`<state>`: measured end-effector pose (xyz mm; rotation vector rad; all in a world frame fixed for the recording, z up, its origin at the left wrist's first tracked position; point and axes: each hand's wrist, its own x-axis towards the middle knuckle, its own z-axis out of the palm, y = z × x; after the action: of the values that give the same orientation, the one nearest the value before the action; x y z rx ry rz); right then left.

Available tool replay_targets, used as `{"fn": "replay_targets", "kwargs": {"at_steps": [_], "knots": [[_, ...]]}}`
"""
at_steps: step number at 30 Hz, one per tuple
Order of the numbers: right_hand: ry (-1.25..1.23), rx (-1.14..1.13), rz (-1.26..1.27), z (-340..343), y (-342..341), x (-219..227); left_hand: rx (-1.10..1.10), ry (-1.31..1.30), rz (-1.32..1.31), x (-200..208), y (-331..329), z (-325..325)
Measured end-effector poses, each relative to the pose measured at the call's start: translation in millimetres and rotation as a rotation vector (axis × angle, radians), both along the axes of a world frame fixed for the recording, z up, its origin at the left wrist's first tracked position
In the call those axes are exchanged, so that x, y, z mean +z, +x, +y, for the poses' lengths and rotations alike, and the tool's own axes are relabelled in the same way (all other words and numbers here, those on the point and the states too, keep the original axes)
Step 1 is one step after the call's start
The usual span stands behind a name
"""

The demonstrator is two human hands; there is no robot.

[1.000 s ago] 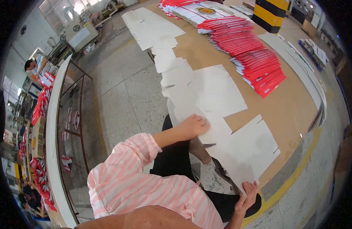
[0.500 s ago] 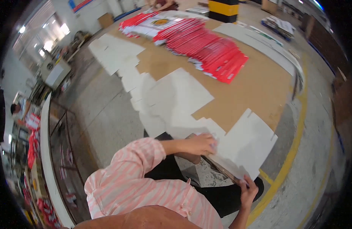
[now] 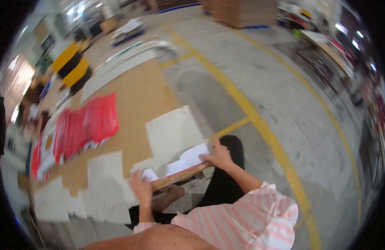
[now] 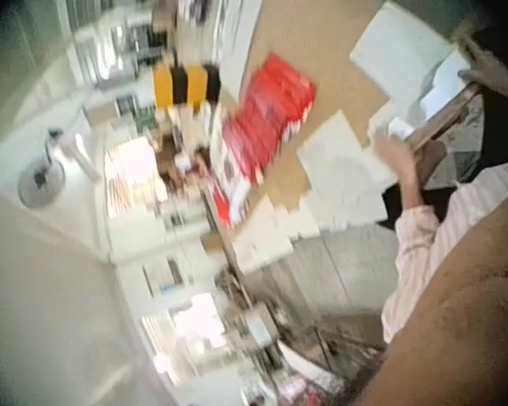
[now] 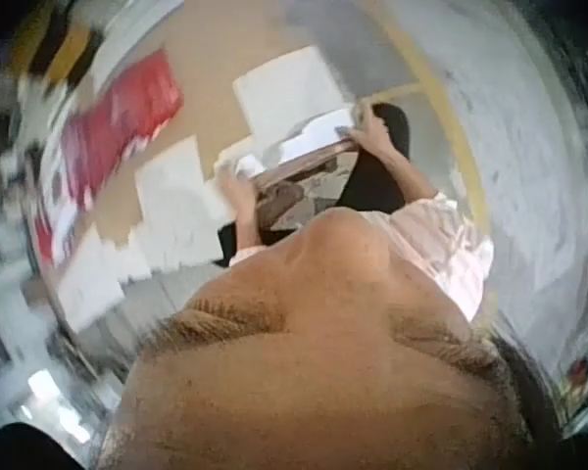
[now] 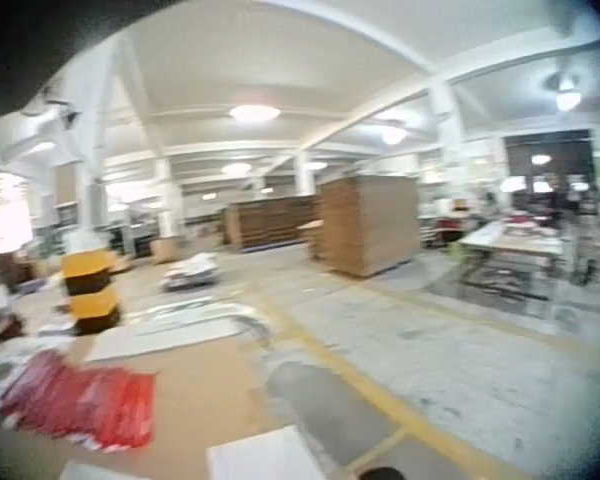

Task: Organizing and folding paper packets into cardboard folders at a production table.

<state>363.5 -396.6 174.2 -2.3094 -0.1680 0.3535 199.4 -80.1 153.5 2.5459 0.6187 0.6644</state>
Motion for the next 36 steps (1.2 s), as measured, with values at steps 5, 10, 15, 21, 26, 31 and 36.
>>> {"fn": "replay_targets", "kwargs": {"at_steps": [5,10,15,21,26,31,36], "knots": [[1.141,-0.336,-0.191,23.9,2.2,12.3,-0.187,-0.215,-0.021,-16.2,5.1,-11.6],[0.451,0.153,-0.742,74.9,-11.8,35.4,-0.391,-0.498,-0.105,-28.4,47.6,-95.9],[-0.082,0.573,-1.000,90.2,-34.1,8.1,-0.578,-0.106,0.212,25.7,16.7,-102.7],[0.141,0.486,-0.929,87.2,-29.3,-9.1,-0.612,0.104,0.416,70.1,-26.2,-47.4],[0.301,0.470,-0.910,68.0,-20.0,-13.5,-0.264,0.408,0.182,75.8,34.7,-43.3],[0.074,0.637,-0.884,87.3,-28.7,8.8,0.013,0.655,0.185,33.6,2.2,13.8],[-0.090,0.649,-0.960,85.3,-28.2,9.0,0.284,0.334,0.261,13.7,-71.7,45.9]]}}
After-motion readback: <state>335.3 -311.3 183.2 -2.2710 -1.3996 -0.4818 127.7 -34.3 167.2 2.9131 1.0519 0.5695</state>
